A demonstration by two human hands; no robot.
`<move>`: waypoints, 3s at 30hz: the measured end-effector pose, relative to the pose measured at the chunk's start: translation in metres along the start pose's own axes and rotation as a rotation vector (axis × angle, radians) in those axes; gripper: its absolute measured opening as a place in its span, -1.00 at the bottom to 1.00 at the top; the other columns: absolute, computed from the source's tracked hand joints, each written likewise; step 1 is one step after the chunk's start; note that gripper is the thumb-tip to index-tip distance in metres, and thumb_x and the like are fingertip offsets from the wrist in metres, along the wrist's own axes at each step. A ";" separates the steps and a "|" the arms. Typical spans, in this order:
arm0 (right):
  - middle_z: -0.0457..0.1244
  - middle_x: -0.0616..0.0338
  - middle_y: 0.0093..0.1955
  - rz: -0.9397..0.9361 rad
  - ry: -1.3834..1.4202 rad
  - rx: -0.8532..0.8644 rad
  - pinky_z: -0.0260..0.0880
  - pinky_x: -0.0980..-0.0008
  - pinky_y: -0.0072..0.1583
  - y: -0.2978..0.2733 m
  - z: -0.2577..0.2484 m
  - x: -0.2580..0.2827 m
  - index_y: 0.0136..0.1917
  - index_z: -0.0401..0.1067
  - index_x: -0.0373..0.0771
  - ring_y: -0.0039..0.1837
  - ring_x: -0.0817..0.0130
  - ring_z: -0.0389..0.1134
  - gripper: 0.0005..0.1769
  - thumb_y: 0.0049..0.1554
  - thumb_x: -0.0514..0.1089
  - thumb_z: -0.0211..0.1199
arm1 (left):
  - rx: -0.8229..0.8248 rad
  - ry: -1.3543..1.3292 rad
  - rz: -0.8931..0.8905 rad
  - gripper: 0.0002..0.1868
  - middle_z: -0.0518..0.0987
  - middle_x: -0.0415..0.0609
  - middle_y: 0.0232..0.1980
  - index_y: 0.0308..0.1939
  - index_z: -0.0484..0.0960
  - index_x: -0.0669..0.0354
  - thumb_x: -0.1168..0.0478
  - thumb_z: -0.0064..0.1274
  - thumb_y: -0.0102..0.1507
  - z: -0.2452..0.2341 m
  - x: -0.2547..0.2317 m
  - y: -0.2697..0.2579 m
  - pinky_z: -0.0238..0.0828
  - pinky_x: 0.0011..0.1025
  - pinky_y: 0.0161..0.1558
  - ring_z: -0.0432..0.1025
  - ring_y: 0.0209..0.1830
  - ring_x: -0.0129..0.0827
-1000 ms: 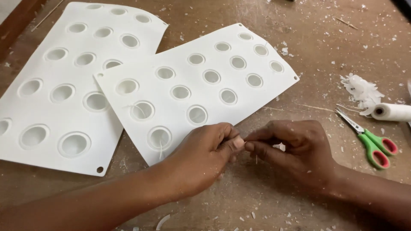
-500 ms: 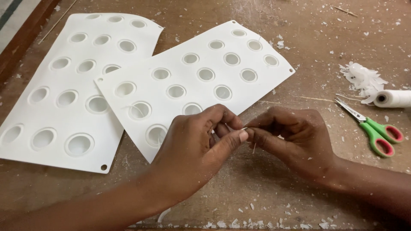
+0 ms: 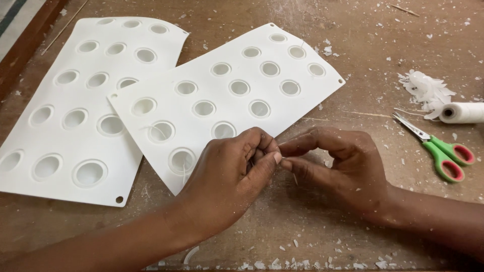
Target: Threading wicks into silicone candle molds and cutting them to size.
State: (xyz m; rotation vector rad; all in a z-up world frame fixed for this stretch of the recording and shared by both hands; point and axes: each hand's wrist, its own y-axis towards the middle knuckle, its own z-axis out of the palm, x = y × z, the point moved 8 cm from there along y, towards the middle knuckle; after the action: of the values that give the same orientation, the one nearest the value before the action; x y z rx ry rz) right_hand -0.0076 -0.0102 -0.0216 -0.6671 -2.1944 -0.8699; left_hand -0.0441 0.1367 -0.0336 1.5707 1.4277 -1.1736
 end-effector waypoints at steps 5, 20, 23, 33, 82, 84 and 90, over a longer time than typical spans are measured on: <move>0.51 0.19 -0.16 0.179 0.065 0.016 0.56 0.54 -0.11 -0.007 0.003 -0.026 -0.09 0.61 -0.26 -0.14 0.53 0.52 -0.91 0.09 -0.26 0.40 | 0.014 -0.043 0.001 -0.79 0.45 -0.19 -0.61 -0.25 0.56 0.24 0.15 -0.03 0.34 0.002 0.004 0.001 0.19 -0.46 -0.60 0.22 -0.66 -0.59; 0.36 0.18 -0.27 0.585 0.633 -0.107 0.23 0.54 -0.31 -0.014 0.010 -0.051 0.01 0.48 -0.39 -0.31 0.56 0.23 -0.77 0.20 -0.15 0.28 | 0.049 -0.204 -0.045 -0.65 0.34 -0.15 -0.24 0.11 0.18 0.20 0.30 -0.09 0.29 0.005 0.022 0.001 0.27 -0.44 -0.44 0.23 -0.41 -0.52; 0.36 0.19 -0.24 0.507 0.669 -0.105 0.23 0.55 -0.29 -0.015 0.011 -0.052 0.02 0.51 -0.38 -0.29 0.58 0.22 -0.77 0.19 -0.16 0.30 | 0.123 -0.131 -0.100 -0.64 0.33 -0.15 -0.28 0.07 0.11 0.16 0.27 -0.16 0.26 0.015 0.022 0.000 0.31 -0.40 -0.37 0.24 -0.37 -0.47; 0.45 0.14 -0.11 0.458 0.633 -0.003 0.46 0.51 -0.09 -0.014 0.022 -0.035 0.03 0.55 -0.40 -0.11 0.53 0.39 -0.79 0.17 -0.22 0.28 | 0.182 -0.010 -0.134 -0.57 0.36 -0.03 -0.36 0.14 0.01 0.16 0.22 -0.26 0.23 0.024 0.021 0.000 0.32 -0.24 -0.30 0.28 -0.38 -0.35; 0.18 0.27 -0.19 0.513 0.590 0.036 0.31 0.53 -0.26 -0.011 0.024 -0.043 0.07 0.30 -0.27 -0.28 0.55 0.22 -0.74 0.31 -0.02 0.02 | -0.207 -0.640 0.322 -0.77 0.70 -0.01 -0.23 -0.03 0.68 0.35 0.28 0.22 0.29 -0.031 0.006 0.010 0.64 -0.50 -0.23 0.58 -0.29 -0.48; 0.18 0.26 -0.21 0.510 0.559 0.066 0.30 0.51 -0.26 -0.015 0.026 -0.044 0.04 0.29 -0.29 -0.28 0.53 0.22 -0.73 0.33 -0.02 0.02 | -0.204 -0.649 0.332 -0.78 0.69 0.01 -0.23 -0.04 0.70 0.37 0.27 0.21 0.31 -0.031 0.006 0.011 0.61 -0.49 -0.24 0.56 -0.30 -0.48; 0.19 0.25 -0.25 0.421 0.582 0.111 0.35 0.49 -0.21 -0.017 0.028 -0.048 0.07 0.30 -0.28 -0.24 0.49 0.25 -0.78 0.32 -0.08 0.08 | -0.170 -0.611 0.305 -0.77 0.71 -0.03 -0.24 -0.06 0.70 0.32 0.21 0.16 0.32 -0.027 0.007 0.013 0.67 -0.49 -0.18 0.60 -0.28 -0.50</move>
State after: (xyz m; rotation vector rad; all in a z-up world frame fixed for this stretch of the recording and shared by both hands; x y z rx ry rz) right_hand 0.0012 -0.0105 -0.0792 -0.6836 -1.4984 -0.6155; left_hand -0.0273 0.1625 -0.0321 1.1238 0.8298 -1.1732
